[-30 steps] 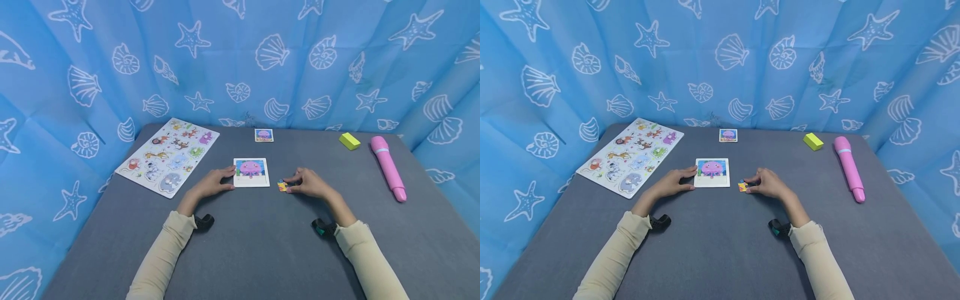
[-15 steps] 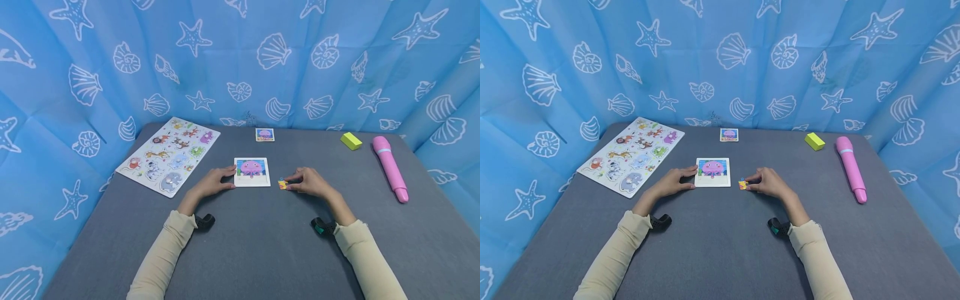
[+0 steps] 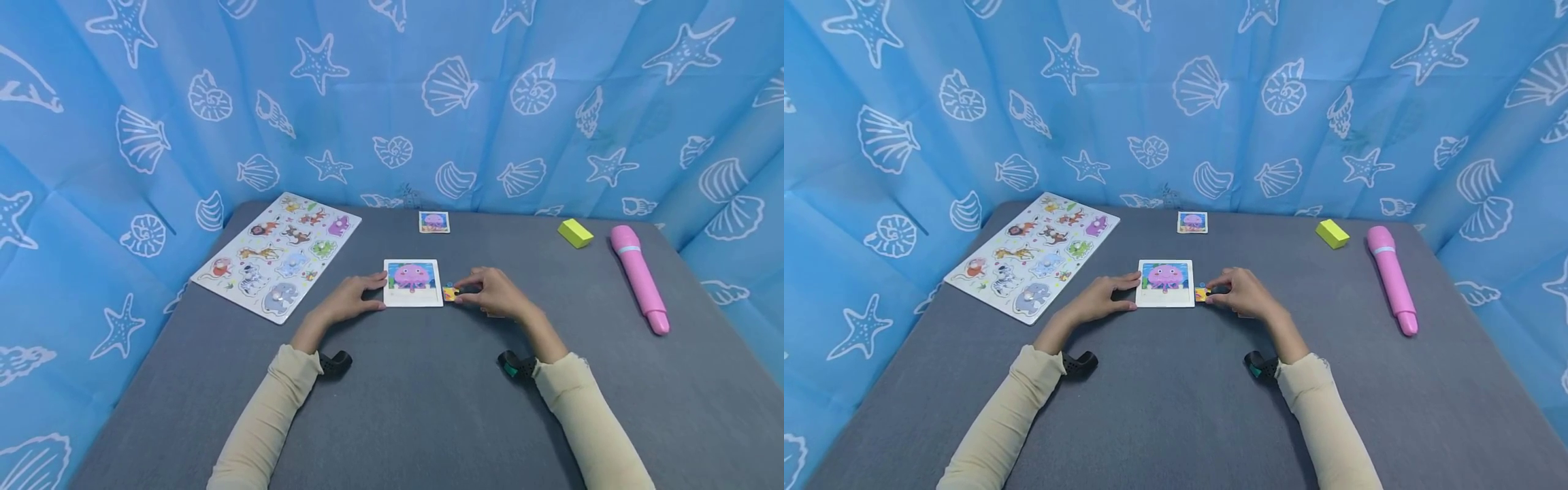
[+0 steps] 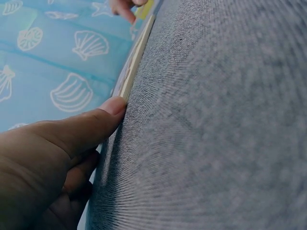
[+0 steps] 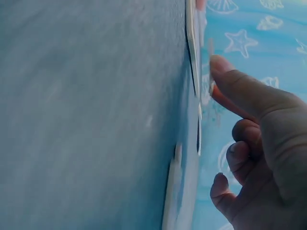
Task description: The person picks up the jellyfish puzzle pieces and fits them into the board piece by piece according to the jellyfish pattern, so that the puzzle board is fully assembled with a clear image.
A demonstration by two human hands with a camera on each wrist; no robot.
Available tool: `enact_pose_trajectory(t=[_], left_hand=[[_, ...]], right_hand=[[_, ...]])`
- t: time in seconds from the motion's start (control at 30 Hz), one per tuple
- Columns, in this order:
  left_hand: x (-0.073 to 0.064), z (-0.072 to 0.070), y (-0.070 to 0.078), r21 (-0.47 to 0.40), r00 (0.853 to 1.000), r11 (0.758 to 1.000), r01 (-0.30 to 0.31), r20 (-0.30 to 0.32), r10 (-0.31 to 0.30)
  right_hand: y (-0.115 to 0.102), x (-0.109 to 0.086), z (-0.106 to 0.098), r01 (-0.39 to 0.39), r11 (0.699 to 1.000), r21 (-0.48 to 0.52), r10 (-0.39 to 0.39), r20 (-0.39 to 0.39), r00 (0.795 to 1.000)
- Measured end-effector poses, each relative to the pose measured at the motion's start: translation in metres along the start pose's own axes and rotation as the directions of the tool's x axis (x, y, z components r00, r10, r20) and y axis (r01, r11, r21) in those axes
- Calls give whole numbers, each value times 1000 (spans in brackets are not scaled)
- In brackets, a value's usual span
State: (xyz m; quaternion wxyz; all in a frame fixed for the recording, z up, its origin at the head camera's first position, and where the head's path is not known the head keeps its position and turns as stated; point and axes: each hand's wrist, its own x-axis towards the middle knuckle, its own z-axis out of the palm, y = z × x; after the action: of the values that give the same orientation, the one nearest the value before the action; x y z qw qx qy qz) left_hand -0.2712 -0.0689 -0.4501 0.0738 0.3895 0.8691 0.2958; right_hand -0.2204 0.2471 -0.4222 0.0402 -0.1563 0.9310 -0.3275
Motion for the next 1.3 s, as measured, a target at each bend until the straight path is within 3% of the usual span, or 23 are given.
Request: enact_pose_trajectory(t=[0.27, 0.63, 0.97, 1.3], left_hand=[[0, 0, 1, -9, 1000, 1000, -10, -8, 10], [-2, 0, -1, -11, 1000, 1000, -1, -3, 1], [-1, 2, -5, -47, 1000, 999, -20, -16, 19], [1, 0, -6, -58, 1000, 998, -17, -19, 16]], right_hand=[[-19, 23, 17, 117, 993, -28, -118, -24, 993], [-48, 48, 44, 202, 974, -105, -200, 32, 979], [-56, 58, 57, 188, 967, -170, -187, 22, 982], [-53, 63, 60, 202, 965, -168, -207, -11, 978]])
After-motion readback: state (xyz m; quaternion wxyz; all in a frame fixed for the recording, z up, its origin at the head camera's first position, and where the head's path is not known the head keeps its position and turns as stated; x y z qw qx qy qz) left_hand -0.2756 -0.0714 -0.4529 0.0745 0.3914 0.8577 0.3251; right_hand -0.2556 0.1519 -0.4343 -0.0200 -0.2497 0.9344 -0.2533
